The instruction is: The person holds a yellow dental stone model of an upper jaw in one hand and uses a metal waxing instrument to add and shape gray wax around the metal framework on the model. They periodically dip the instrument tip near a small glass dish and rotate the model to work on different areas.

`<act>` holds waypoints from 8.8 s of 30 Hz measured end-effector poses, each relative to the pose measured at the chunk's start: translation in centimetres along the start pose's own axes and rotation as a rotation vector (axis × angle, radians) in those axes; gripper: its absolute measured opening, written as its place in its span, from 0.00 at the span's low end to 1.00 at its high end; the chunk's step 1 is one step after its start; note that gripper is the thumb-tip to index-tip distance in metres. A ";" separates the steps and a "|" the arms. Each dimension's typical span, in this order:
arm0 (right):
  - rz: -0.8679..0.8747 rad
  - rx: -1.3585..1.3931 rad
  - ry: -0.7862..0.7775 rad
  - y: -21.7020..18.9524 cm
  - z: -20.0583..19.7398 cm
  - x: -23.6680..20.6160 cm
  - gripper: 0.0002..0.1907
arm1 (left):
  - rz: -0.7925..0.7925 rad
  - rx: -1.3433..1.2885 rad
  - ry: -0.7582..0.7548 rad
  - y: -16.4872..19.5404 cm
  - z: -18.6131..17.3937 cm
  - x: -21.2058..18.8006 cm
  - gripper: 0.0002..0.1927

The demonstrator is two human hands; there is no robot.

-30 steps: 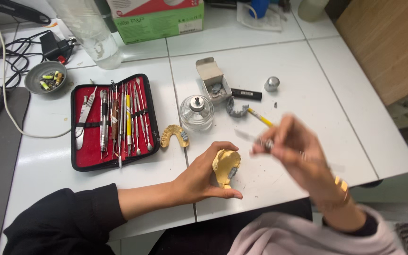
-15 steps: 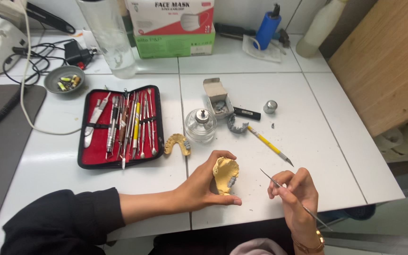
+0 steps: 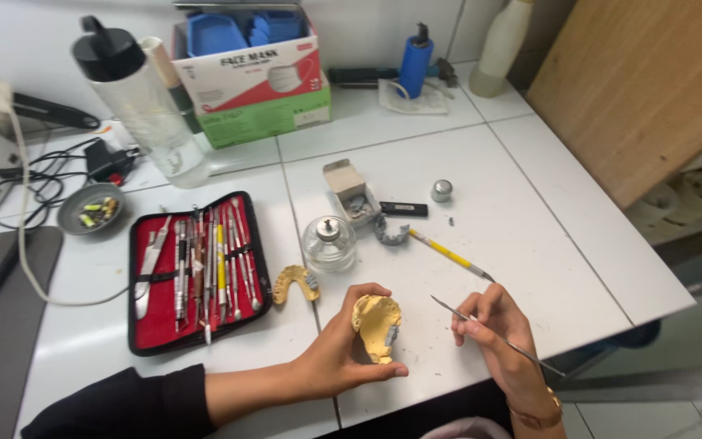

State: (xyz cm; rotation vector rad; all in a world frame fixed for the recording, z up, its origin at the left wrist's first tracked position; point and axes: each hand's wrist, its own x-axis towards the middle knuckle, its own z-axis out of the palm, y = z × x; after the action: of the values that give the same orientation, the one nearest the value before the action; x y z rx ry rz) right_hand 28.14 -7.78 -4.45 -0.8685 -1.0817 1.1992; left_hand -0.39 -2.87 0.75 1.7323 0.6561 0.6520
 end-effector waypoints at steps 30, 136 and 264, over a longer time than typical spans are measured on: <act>-0.020 -0.022 -0.067 -0.4 0.5 -0.1 0.08 | 0.204 0.163 0.145 0.6 0.5 0.1 0.39; -0.056 -0.098 -0.238 -6.8 6.1 7.9 0.11 | 0.288 0.186 0.042 -0.1 -0.1 0.9 0.41; -0.331 -0.590 -0.323 -1.0 5.9 -1.7 0.11 | 0.175 0.122 0.033 0.2 -0.5 0.8 0.42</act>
State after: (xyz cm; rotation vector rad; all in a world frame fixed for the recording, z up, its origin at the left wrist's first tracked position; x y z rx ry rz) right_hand 22.70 -9.76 -2.11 -0.9020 -1.8200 0.7582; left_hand -0.21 -1.99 1.11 1.9106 0.5807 0.7767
